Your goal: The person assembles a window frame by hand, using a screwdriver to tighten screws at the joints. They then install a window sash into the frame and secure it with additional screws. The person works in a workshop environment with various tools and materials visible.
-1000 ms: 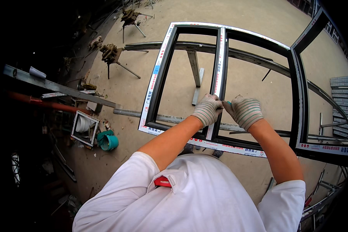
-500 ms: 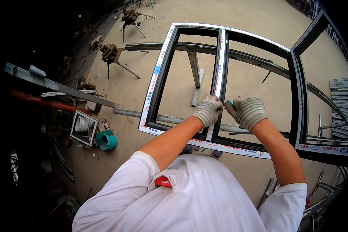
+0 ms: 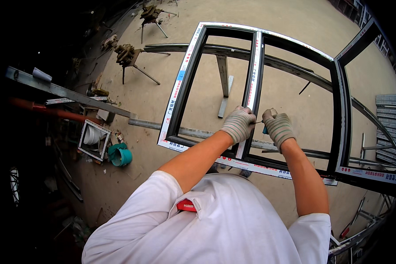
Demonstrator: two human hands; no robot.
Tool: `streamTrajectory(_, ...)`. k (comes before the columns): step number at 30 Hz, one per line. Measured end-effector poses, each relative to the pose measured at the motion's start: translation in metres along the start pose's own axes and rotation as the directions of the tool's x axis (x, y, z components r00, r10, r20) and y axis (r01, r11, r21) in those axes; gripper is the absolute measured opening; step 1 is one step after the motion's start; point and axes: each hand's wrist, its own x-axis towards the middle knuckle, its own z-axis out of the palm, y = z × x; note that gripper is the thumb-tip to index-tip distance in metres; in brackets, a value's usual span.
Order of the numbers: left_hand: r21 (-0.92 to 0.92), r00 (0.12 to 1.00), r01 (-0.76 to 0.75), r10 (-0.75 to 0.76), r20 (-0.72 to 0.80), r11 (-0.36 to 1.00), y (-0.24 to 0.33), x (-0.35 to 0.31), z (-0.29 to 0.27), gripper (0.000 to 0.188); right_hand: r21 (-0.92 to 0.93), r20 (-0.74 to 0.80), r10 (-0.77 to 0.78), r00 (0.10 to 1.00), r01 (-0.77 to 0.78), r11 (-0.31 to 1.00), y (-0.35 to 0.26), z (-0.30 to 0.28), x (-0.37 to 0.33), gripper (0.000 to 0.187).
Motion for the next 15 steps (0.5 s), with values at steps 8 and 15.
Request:
streamTrajectory(8, 0.013, 1.0, 0.011, -0.011, -0.007, 1.0, -0.002, -0.002, -0.001, 0.013, -0.25, -0.04, -0.418, 0.908, 0.395, 0.884, -0.011, -0.037, -0.036, 0.046)
streamTrajectory(15, 0.018, 1.0, 0.009, -0.009, -0.006, 1.0, -0.004, -0.001, 0.001, 0.012, -0.651, 0.516, -0.751, 0.411, 0.758, -0.032, -0.032, -0.075, -0.039, 0.054)
